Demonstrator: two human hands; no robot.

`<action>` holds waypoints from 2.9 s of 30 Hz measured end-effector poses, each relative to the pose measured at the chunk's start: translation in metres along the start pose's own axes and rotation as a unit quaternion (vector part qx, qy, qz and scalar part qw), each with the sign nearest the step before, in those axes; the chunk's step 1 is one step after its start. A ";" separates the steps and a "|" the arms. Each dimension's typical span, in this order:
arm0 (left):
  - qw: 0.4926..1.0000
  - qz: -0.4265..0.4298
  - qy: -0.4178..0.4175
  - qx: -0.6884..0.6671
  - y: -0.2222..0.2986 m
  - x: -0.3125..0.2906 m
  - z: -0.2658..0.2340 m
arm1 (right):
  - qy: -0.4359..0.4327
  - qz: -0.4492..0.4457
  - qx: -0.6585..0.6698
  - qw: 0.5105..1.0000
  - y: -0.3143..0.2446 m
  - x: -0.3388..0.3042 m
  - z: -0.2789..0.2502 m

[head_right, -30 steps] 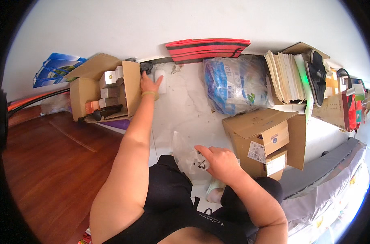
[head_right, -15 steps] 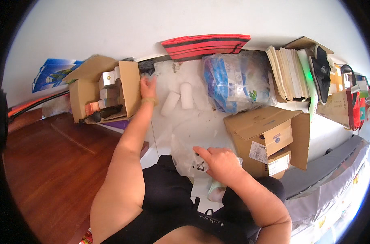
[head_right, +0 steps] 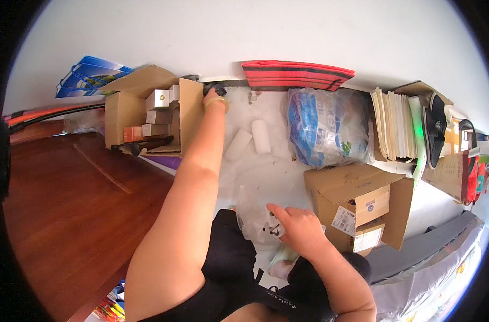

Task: The person walks through a cluttered room, picks up a plastic bag and a roll of paper towels, and disposes of the bag in a trash bin. They then sit on the floor and sort through small boxes and items in a cardboard box, picking them up and placing them back.

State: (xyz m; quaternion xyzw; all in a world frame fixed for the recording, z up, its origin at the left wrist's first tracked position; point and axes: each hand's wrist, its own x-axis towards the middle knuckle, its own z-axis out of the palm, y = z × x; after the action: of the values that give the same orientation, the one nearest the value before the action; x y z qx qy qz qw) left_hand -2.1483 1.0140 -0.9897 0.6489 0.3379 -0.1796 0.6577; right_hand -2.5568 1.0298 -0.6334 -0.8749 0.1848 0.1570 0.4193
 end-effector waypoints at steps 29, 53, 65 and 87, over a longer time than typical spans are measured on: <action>0.718 0.269 -0.448 0.460 -0.019 -0.186 -0.166 | 0.080 0.070 0.127 0.986 0.024 0.010 -0.012; 0.490 0.617 -0.324 0.524 0.069 -0.237 -0.153 | 0.006 0.060 -0.028 0.998 0.050 0.049 0.041; 0.654 0.008 -0.675 0.341 0.016 -0.221 -0.197 | -0.029 0.137 0.048 0.989 0.038 0.049 0.049; 0.363 0.465 -0.531 0.608 -0.042 -0.218 -0.143 | -0.102 0.141 -0.042 0.984 0.014 -0.020 0.052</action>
State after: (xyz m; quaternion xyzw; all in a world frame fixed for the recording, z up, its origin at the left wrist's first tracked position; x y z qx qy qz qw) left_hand -2.3608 1.1051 -0.8624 0.6971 -0.6378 -0.3094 0.1077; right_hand -2.5869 1.0663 -0.6651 -0.8363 0.2562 0.3103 0.3724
